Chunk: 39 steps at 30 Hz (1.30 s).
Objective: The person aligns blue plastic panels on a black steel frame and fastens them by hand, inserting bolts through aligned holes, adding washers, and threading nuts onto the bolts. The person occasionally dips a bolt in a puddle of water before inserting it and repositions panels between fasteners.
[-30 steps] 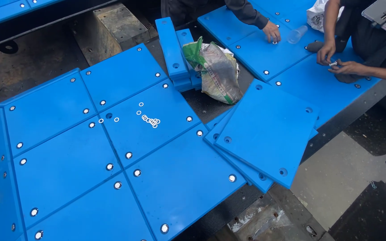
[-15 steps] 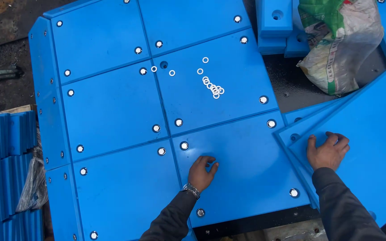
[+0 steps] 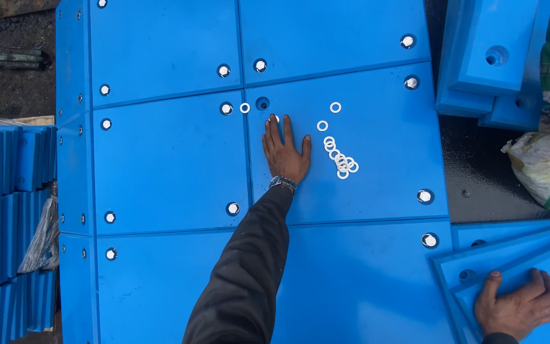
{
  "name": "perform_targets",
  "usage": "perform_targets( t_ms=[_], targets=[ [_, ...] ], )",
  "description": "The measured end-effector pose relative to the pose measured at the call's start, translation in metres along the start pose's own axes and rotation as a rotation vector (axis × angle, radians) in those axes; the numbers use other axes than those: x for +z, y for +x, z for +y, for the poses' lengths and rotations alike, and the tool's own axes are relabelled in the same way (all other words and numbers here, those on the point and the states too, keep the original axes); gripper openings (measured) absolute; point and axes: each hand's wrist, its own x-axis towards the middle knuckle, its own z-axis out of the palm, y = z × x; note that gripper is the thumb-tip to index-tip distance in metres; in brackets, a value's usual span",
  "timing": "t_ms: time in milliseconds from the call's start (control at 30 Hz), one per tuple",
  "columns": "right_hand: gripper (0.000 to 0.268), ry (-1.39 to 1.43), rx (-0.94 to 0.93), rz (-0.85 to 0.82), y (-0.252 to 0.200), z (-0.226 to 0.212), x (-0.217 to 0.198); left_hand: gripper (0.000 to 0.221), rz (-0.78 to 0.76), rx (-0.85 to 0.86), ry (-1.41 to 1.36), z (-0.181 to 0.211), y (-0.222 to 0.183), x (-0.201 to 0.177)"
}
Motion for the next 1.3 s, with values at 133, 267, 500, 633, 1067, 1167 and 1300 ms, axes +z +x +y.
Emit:
perform_targets(
  t_ms=[133, 267, 500, 633, 1067, 1167, 1300],
  targets=[
    [0.057, -0.015, 0.003, 0.031, 0.004, 0.0, -0.01, 0.079, -0.029, 0.042, 0.061, -0.003, 0.02, 0.026],
    [0.061, -0.02, 0.034, 0.021, -0.015, 0.032, 0.017, 0.076, -0.155, 0.21, 0.026, 0.019, 0.008, 0.022],
    [0.061, -0.015, 0.028, 0.008, -0.019, 0.042, 0.036, 0.066, 0.034, 0.004, 0.037, -0.032, 0.04, 0.01],
    [0.058, -0.086, 0.092, -0.041, -0.03, 0.057, 0.046, 0.075, 0.093, -0.102, 0.157, -0.07, 0.049, 0.01],
    [0.062, 0.011, 0.1, -0.014, -0.019, 0.053, 0.045, 0.057, 0.217, -0.169, 0.224, -0.075, 0.043, 0.0],
    [0.061, 0.005, 0.084, 0.001, -0.028, 0.061, 0.048, 0.045, 0.155, -0.091, 0.269, -0.09, 0.038, -0.011],
    [0.06, -0.047, 0.088, 0.021, -0.022, 0.043, 0.031, 0.032, 0.132, -0.096, 0.174, -0.111, 0.029, -0.038]
  ],
)
